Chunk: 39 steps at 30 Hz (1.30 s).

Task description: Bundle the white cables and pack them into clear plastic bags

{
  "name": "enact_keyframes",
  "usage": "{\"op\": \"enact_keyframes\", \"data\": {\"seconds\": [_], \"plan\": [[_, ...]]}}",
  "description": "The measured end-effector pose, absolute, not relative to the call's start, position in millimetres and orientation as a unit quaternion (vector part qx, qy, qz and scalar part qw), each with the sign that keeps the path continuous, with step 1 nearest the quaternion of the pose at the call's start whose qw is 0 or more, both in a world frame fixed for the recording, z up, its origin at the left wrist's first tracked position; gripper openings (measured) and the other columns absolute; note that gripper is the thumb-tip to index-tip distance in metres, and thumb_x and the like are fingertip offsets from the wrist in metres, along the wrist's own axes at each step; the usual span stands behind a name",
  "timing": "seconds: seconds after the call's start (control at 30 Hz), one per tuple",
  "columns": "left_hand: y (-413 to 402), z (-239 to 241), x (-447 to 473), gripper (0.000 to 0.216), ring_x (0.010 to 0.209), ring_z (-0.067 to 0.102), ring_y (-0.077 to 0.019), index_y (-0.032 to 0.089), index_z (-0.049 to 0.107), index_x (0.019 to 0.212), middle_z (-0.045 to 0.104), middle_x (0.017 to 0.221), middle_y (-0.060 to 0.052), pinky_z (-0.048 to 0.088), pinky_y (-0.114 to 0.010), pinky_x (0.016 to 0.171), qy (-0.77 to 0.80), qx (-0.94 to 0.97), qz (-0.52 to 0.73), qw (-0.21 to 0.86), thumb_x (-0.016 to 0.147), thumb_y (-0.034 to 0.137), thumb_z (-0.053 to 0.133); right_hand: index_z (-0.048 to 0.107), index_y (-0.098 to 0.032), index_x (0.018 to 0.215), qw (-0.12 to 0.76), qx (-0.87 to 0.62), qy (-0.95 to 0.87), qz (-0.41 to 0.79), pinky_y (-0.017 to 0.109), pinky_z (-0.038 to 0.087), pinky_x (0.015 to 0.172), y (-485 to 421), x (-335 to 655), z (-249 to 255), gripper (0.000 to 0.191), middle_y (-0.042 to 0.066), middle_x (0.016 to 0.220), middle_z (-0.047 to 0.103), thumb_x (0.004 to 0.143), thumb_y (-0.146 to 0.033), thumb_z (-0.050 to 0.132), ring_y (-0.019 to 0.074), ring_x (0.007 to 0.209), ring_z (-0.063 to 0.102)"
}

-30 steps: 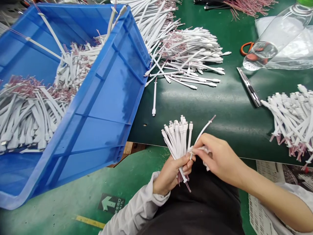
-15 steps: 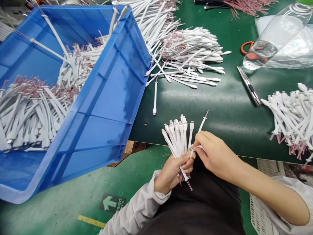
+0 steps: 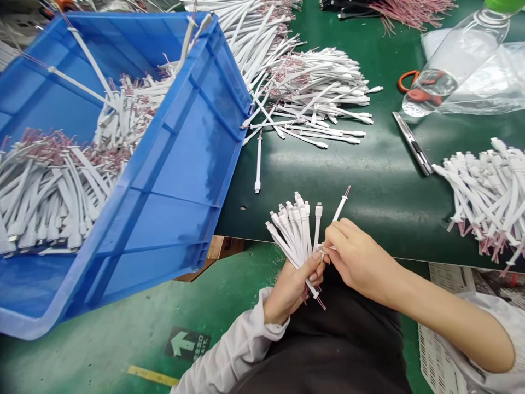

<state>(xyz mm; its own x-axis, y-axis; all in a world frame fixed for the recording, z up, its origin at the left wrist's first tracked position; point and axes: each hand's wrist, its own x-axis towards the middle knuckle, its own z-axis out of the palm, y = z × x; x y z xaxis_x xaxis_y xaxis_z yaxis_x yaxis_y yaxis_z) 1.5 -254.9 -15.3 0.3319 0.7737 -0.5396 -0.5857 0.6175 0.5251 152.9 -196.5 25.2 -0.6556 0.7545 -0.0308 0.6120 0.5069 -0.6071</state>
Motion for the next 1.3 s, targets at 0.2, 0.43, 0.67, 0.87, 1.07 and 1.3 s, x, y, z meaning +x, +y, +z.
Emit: {"op": "enact_keyframes", "data": {"seconds": [0.2,0.43,0.67,0.87,1.07,1.3], "plan": [[-255,-14,2,0.036,0.049,0.027,-0.0030,0.009,0.060,0.081,0.040,0.057,0.005,0.020,-0.020,0.046,0.399,0.121,0.414,0.809,0.078,0.045,0.067,0.045,-0.021,0.078,0.189,-0.449,-0.843,0.228,0.032,0.038,0.065,-190,156,22,0.014,0.003,0.074,0.051,0.090,-0.016,0.048,0.0183,0.071,0.045],[-254,-14,0,0.035,0.050,0.027,-0.0037,0.011,0.060,0.080,0.039,0.058,0.004,0.020,-0.019,0.045,0.386,0.127,0.421,0.811,0.077,0.046,0.068,0.044,-0.020,0.076,0.151,-0.372,-0.891,0.211,0.033,0.037,0.065,-193,156,18,0.016,0.005,0.074,0.050,0.090,-0.011,0.044,0.0189,0.072,0.042],[-254,-15,-2,0.035,0.052,0.039,-0.0072,0.014,0.063,0.079,0.052,0.065,-0.002,0.030,-0.021,0.047,0.462,0.235,0.392,0.760,0.078,0.049,0.065,0.050,-0.021,0.079,0.149,-0.456,-0.816,0.323,0.029,0.040,0.061,-191,158,27,0.010,0.002,0.076,0.054,0.089,-0.022,0.054,0.0164,0.071,0.048],[-254,-16,-2,0.033,0.052,0.044,-0.0087,0.014,0.066,0.078,0.056,0.063,-0.002,0.035,-0.023,0.051,0.489,0.256,0.388,0.738,0.080,0.047,0.063,0.047,-0.021,0.073,0.167,-0.414,-0.860,0.248,0.032,0.039,0.067,-196,155,24,0.016,0.003,0.072,0.051,0.088,-0.016,0.049,0.0194,0.074,0.045],[-256,-19,-2,0.032,0.051,0.045,-0.0107,0.015,0.067,0.071,0.056,0.061,-0.004,0.036,-0.025,0.051,0.486,0.252,0.386,0.742,0.080,0.045,0.063,0.050,-0.022,0.079,0.125,-0.472,-0.805,0.336,0.028,0.040,0.062,-195,157,31,0.010,0.002,0.077,0.054,0.088,-0.022,0.054,0.0173,0.075,0.049],[-258,-20,1,0.031,0.053,0.048,-0.0114,0.015,0.064,0.071,0.057,0.063,-0.004,0.039,-0.025,0.053,0.506,0.253,0.380,0.732,0.081,0.045,0.062,0.045,-0.021,0.075,0.147,-0.427,-0.852,0.265,0.030,0.039,0.064,-205,153,22,0.015,0.003,0.073,0.051,0.089,-0.016,0.047,0.0183,0.073,0.047]]}}
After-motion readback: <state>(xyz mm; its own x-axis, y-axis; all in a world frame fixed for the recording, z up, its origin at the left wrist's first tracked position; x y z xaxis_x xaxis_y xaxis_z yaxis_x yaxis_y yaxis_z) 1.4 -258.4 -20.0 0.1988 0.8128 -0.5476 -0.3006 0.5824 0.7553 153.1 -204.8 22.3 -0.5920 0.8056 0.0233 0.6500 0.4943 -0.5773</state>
